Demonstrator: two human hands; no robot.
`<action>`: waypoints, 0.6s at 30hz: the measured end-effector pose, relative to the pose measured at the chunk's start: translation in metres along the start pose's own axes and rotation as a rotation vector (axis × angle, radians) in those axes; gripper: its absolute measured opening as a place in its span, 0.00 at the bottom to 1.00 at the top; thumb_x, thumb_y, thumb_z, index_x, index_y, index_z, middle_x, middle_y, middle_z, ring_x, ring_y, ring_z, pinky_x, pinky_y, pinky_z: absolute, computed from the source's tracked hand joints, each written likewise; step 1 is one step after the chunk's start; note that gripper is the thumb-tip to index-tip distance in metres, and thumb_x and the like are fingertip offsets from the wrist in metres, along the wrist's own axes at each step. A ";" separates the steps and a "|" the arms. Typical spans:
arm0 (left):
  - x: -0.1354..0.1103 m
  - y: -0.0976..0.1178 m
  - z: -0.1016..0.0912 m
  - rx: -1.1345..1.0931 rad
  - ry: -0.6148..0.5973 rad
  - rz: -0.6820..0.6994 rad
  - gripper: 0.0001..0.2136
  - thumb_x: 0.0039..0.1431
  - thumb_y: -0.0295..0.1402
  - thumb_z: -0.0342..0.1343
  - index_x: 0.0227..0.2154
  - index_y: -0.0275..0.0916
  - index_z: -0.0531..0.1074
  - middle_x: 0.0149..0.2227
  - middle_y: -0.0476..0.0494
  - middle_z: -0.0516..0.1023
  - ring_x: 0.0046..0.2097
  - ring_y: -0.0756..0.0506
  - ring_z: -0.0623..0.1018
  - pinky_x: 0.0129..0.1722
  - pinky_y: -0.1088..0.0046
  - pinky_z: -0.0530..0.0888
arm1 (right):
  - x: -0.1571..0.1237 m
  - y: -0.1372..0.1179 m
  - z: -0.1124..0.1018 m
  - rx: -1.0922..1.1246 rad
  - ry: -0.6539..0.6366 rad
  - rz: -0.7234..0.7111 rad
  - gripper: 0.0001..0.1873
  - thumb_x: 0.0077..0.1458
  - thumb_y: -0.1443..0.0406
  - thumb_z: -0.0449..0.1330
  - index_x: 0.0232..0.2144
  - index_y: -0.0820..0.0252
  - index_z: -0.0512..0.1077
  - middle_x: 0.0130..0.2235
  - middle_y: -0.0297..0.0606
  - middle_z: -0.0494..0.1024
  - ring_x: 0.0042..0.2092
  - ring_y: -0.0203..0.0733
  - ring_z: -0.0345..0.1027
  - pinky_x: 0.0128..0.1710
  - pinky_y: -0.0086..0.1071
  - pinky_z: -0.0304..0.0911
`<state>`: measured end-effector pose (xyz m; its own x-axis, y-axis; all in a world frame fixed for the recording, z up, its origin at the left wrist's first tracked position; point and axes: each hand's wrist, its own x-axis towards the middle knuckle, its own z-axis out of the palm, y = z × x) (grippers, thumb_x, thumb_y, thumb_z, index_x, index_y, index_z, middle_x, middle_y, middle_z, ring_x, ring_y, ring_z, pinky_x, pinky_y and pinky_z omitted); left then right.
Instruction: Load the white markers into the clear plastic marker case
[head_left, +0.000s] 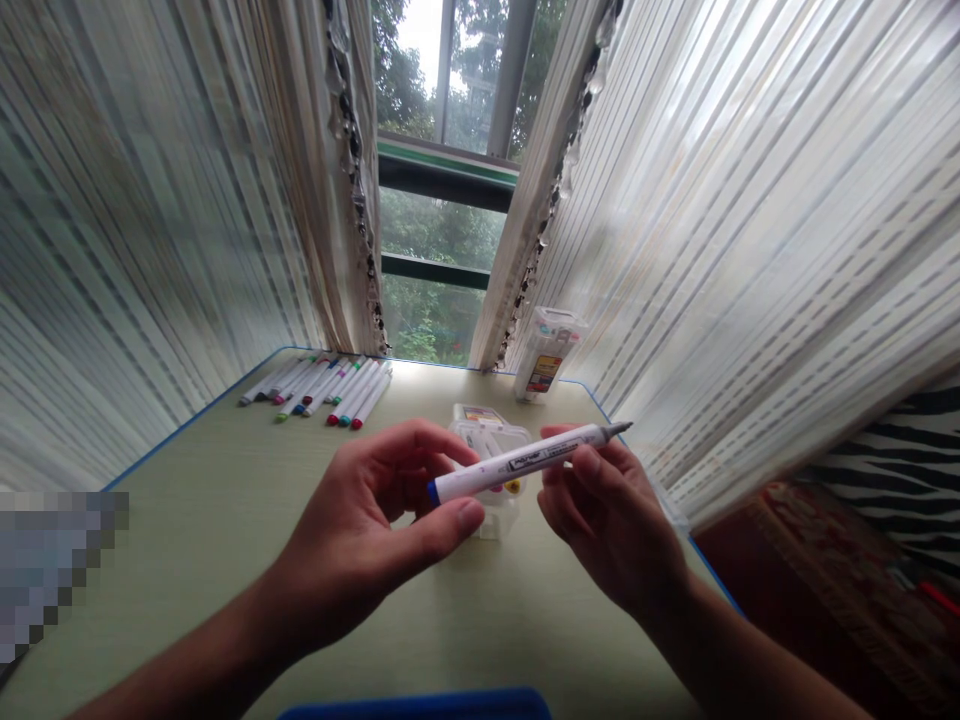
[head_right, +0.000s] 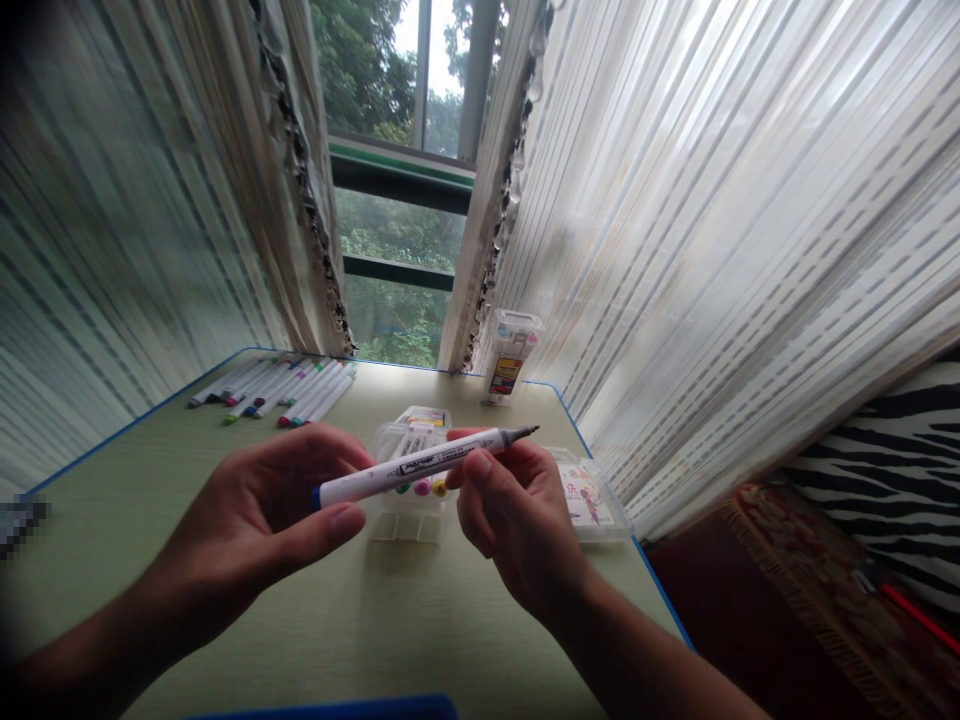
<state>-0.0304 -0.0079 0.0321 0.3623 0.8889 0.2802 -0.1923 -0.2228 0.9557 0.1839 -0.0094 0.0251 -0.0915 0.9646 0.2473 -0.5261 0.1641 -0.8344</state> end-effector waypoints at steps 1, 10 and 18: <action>0.000 0.000 0.000 0.003 0.001 -0.004 0.08 0.59 0.33 0.72 0.39 0.40 0.81 0.33 0.48 0.83 0.33 0.52 0.78 0.32 0.84 0.73 | 0.000 0.000 0.000 0.001 -0.002 -0.003 0.12 0.52 0.59 0.77 0.37 0.58 0.88 0.25 0.33 0.80 0.14 0.22 0.52 0.13 0.22 0.45; 0.000 0.002 0.002 -0.019 0.024 -0.040 0.08 0.56 0.25 0.72 0.37 0.42 0.83 0.31 0.53 0.83 0.32 0.55 0.79 0.29 0.89 0.70 | -0.001 0.000 0.000 0.042 -0.036 0.003 0.10 0.53 0.60 0.76 0.38 0.55 0.87 0.27 0.35 0.82 0.14 0.23 0.53 0.13 0.22 0.46; 0.001 0.003 0.001 -0.009 0.036 -0.038 0.08 0.55 0.26 0.72 0.37 0.40 0.83 0.30 0.51 0.82 0.30 0.54 0.77 0.27 0.87 0.68 | -0.002 -0.002 0.000 0.045 -0.049 0.008 0.09 0.54 0.59 0.75 0.38 0.54 0.86 0.28 0.34 0.83 0.14 0.25 0.52 0.12 0.23 0.46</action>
<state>-0.0298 -0.0087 0.0355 0.3369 0.9105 0.2397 -0.1868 -0.1849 0.9648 0.1853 -0.0114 0.0258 -0.1363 0.9543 0.2659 -0.5626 0.1463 -0.8137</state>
